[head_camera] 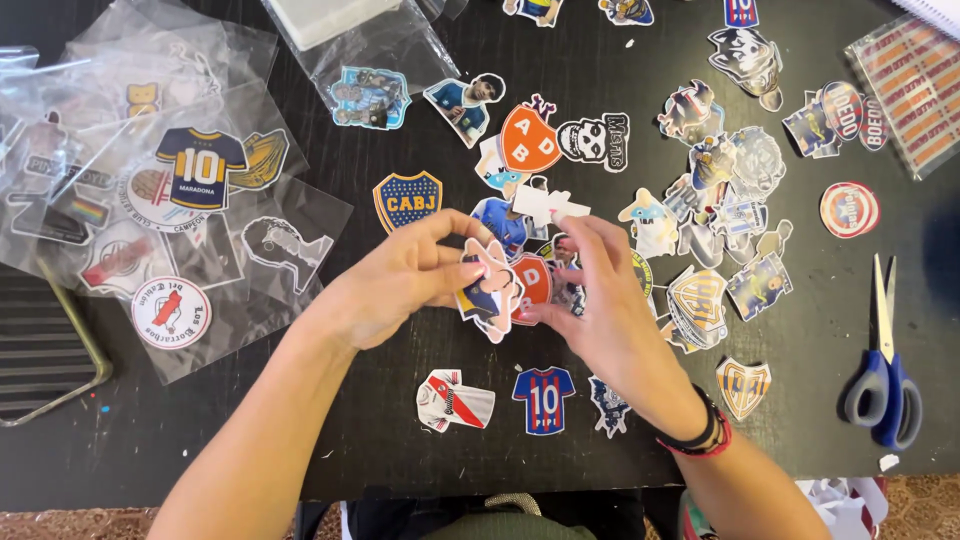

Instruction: Sorting various stickers and placing them into small plastic bags, occasionally using scissors to trim the packaging.

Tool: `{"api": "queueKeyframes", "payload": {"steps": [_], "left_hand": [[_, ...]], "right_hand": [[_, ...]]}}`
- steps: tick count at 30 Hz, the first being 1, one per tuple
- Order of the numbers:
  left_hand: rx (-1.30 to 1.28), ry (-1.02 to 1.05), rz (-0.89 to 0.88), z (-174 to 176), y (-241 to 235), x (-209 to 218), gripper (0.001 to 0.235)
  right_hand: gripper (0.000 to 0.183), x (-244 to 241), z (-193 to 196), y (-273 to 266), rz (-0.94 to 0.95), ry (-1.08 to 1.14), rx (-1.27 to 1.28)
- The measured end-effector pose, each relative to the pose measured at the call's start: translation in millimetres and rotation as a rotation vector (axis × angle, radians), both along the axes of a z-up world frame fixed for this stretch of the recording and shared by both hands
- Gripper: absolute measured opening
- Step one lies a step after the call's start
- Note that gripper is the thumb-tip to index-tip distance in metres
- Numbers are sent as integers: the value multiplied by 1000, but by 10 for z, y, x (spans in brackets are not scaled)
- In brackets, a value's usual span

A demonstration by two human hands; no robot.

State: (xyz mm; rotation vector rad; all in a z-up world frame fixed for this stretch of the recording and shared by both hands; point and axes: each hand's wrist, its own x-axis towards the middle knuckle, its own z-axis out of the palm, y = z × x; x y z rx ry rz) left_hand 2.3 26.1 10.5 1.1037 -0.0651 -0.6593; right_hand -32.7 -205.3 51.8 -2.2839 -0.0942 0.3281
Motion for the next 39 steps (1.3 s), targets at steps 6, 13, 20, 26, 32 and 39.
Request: {"api": "queueKeyframes", "payload": {"steps": [6, 13, 20, 26, 32, 39], "left_hand": [[-31, 46, -49, -108, -9, 39, 35], [-142, -36, 96, -145, 46, 167, 38], [-233, -136, 280, -533, -188, 192, 33], [-189, -112, 289, -422, -130, 192, 34], [-169, -113, 296, -418, -109, 222, 34], [-138, -106, 389, -301, -78, 230, 31]], "right_hand": [[92, 93, -59, -104, -161, 163, 282], [77, 531, 231, -345, -247, 47, 539], [42, 1291, -192, -93, -123, 26, 284], [67, 1546, -406, -80, 66, -73, -425], [66, 1521, -94, 102, 93, 66, -409], [67, 1512, -76, -1, 270, -125, -321]]}}
